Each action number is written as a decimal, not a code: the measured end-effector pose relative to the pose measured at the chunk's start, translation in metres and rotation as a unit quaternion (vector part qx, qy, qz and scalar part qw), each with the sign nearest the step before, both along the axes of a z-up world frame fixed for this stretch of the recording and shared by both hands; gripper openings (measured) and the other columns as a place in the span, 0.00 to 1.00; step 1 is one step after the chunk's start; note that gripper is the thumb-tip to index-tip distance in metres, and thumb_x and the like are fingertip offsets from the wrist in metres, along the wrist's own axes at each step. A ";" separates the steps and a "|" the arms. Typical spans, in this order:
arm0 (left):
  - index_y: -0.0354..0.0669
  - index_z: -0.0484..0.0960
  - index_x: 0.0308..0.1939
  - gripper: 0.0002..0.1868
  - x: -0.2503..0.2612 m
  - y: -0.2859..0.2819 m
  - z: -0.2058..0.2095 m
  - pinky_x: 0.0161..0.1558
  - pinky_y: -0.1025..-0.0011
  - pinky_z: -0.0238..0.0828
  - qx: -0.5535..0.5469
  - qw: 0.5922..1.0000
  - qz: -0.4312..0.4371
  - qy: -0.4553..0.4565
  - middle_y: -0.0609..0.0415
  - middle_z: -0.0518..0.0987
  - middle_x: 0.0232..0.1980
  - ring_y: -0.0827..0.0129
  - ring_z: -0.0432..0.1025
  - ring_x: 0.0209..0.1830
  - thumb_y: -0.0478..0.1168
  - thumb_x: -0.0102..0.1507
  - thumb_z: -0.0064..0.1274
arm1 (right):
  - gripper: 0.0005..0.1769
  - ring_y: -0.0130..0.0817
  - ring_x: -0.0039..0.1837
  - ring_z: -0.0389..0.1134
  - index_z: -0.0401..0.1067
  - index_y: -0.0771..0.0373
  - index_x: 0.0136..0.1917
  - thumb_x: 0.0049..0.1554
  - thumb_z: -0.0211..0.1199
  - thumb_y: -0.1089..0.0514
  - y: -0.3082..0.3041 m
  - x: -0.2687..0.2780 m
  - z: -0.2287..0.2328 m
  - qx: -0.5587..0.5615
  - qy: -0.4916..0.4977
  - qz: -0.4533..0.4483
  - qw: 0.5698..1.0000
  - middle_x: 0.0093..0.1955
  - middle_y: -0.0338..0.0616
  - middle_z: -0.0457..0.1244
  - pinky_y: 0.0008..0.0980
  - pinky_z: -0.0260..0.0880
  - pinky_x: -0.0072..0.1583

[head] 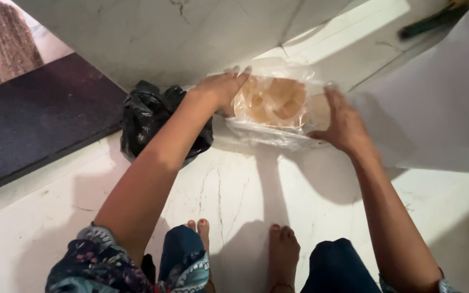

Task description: The person removes a full plastic liner from a small trash bin, ties it closed, sets it aside, and then places a new clear plastic liner into the bin and replaces the lid.

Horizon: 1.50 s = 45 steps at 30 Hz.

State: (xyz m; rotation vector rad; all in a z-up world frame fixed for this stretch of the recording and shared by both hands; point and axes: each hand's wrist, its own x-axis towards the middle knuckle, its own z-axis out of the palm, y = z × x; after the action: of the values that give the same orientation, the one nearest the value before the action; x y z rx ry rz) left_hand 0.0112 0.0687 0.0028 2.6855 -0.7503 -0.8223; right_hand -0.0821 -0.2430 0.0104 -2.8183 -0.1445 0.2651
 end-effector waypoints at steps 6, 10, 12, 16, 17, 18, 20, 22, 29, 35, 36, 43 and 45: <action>0.39 0.51 0.81 0.63 0.010 0.009 -0.045 0.78 0.70 0.58 -0.132 0.991 0.007 0.011 0.42 0.62 0.80 0.56 0.59 0.80 0.40 0.46 0.70 | 0.71 0.50 0.81 0.52 0.46 0.59 0.82 0.34 0.83 0.57 -0.022 0.020 -0.004 0.019 0.063 0.011 0.998 0.83 0.53 0.49 0.40 0.54 0.78; 0.38 0.50 0.78 0.65 0.022 0.005 -0.059 0.75 0.67 0.50 -0.194 0.977 0.066 0.057 0.40 0.56 0.79 0.52 0.53 0.78 0.47 0.46 0.77 | 0.76 0.50 0.79 0.51 0.37 0.50 0.84 0.34 0.82 0.59 -0.009 0.040 -0.003 0.019 0.179 0.001 0.984 0.81 0.52 0.49 0.42 0.52 0.77; 0.38 0.52 0.78 0.64 0.022 0.006 -0.063 0.74 0.69 0.55 -0.249 0.952 0.131 0.122 0.41 0.60 0.78 0.55 0.58 0.78 0.46 0.45 0.75 | 0.76 0.48 0.80 0.56 0.35 0.42 0.88 0.38 0.78 0.59 -0.008 0.042 -0.006 0.039 0.257 -0.050 0.964 0.79 0.52 0.55 0.43 0.57 0.77; 0.38 0.44 0.79 0.71 0.013 0.004 -0.061 0.74 0.70 0.58 -0.242 0.947 0.143 0.157 0.37 0.64 0.75 0.54 0.61 0.76 0.47 0.41 0.75 | 0.74 0.46 0.83 0.47 0.40 0.47 0.82 0.33 0.81 0.61 -0.005 0.050 -0.019 0.115 0.192 0.069 0.972 0.82 0.47 0.49 0.41 0.47 0.79; 0.39 0.39 0.80 0.74 0.009 0.005 -0.061 0.74 0.69 0.55 -0.219 0.955 0.134 0.150 0.35 0.61 0.76 0.52 0.58 0.77 0.47 0.41 0.77 | 0.74 0.46 0.83 0.46 0.39 0.46 0.82 0.34 0.82 0.61 -0.005 0.049 -0.022 0.112 0.201 0.062 0.971 0.82 0.46 0.49 0.42 0.46 0.79; 0.41 0.35 0.80 0.78 0.006 0.006 -0.061 0.74 0.69 0.53 -0.195 0.962 0.125 0.144 0.34 0.58 0.77 0.51 0.56 0.77 0.48 0.41 0.78 | 0.74 0.46 0.83 0.45 0.38 0.46 0.82 0.34 0.82 0.61 -0.004 0.049 -0.025 0.108 0.210 0.055 0.970 0.82 0.46 0.49 0.43 0.45 0.79; 0.39 0.31 0.79 0.80 -0.001 0.010 -0.063 0.75 0.67 0.53 -0.231 0.961 0.093 0.122 0.32 0.59 0.76 0.50 0.56 0.77 0.47 0.40 0.79 | 0.75 0.46 0.83 0.45 0.36 0.44 0.83 0.35 0.83 0.58 -0.002 0.045 -0.032 0.097 0.228 0.017 0.969 0.82 0.45 0.48 0.43 0.45 0.79; 0.39 0.28 0.79 0.82 -0.005 0.012 -0.063 0.75 0.66 0.52 -0.234 0.961 0.086 0.123 0.31 0.60 0.75 0.49 0.57 0.78 0.47 0.39 0.80 | 0.74 0.45 0.82 0.47 0.36 0.44 0.83 0.36 0.83 0.56 -0.005 0.042 -0.040 0.113 0.226 0.005 0.967 0.81 0.44 0.49 0.43 0.47 0.78; 0.45 0.32 0.79 0.83 -0.020 0.017 -0.075 0.74 0.63 0.51 -0.218 0.965 0.105 0.097 0.35 0.60 0.75 0.47 0.54 0.77 0.44 0.35 0.83 | 0.66 0.44 0.78 0.55 0.46 0.51 0.81 0.38 0.81 0.53 -0.011 0.038 -0.089 0.210 0.128 0.047 0.968 0.79 0.47 0.54 0.41 0.56 0.75; 0.45 0.53 0.75 0.66 -0.025 0.019 -0.119 0.70 0.65 0.59 -0.343 0.905 0.211 0.135 0.46 0.67 0.72 0.54 0.61 0.74 0.31 0.37 0.74 | 0.48 0.43 0.74 0.62 0.61 0.56 0.77 0.46 0.77 0.55 -0.017 0.044 -0.102 0.184 0.118 0.008 0.976 0.73 0.47 0.62 0.41 0.63 0.71; 0.43 0.55 0.74 0.62 -0.024 0.020 -0.134 0.69 0.65 0.60 -0.391 0.880 0.225 0.150 0.47 0.67 0.72 0.55 0.61 0.73 0.26 0.38 0.71 | 0.46 0.43 0.73 0.63 0.62 0.57 0.75 0.47 0.77 0.56 -0.017 0.046 -0.103 0.187 0.129 -0.002 0.974 0.72 0.47 0.62 0.41 0.63 0.71; 0.36 0.74 0.49 0.14 -0.013 0.026 -0.220 0.41 0.60 0.79 -0.583 0.478 0.592 0.285 0.45 0.79 0.43 0.57 0.77 0.38 0.26 0.59 0.45 | 0.33 0.33 0.60 0.69 0.65 0.67 0.71 0.50 0.58 0.74 -0.043 0.044 -0.101 0.484 0.143 -0.116 0.855 0.63 0.45 0.67 0.32 0.71 0.57; 0.43 0.74 0.44 0.06 -0.017 0.010 -0.199 0.38 0.60 0.74 -0.564 0.435 0.662 0.232 0.49 0.78 0.37 0.60 0.75 0.33 0.31 0.63 0.48 | 0.23 0.33 0.52 0.70 0.71 0.72 0.65 0.56 0.57 0.74 -0.041 0.047 -0.094 0.482 0.071 -0.239 0.840 0.56 0.48 0.70 0.30 0.68 0.50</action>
State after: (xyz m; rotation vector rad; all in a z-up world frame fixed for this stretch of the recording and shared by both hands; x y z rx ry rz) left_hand -0.0061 0.0785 -0.1966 0.9335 0.7789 -0.2410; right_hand -0.0347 -0.2843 -0.0834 -1.7348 0.3635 0.1994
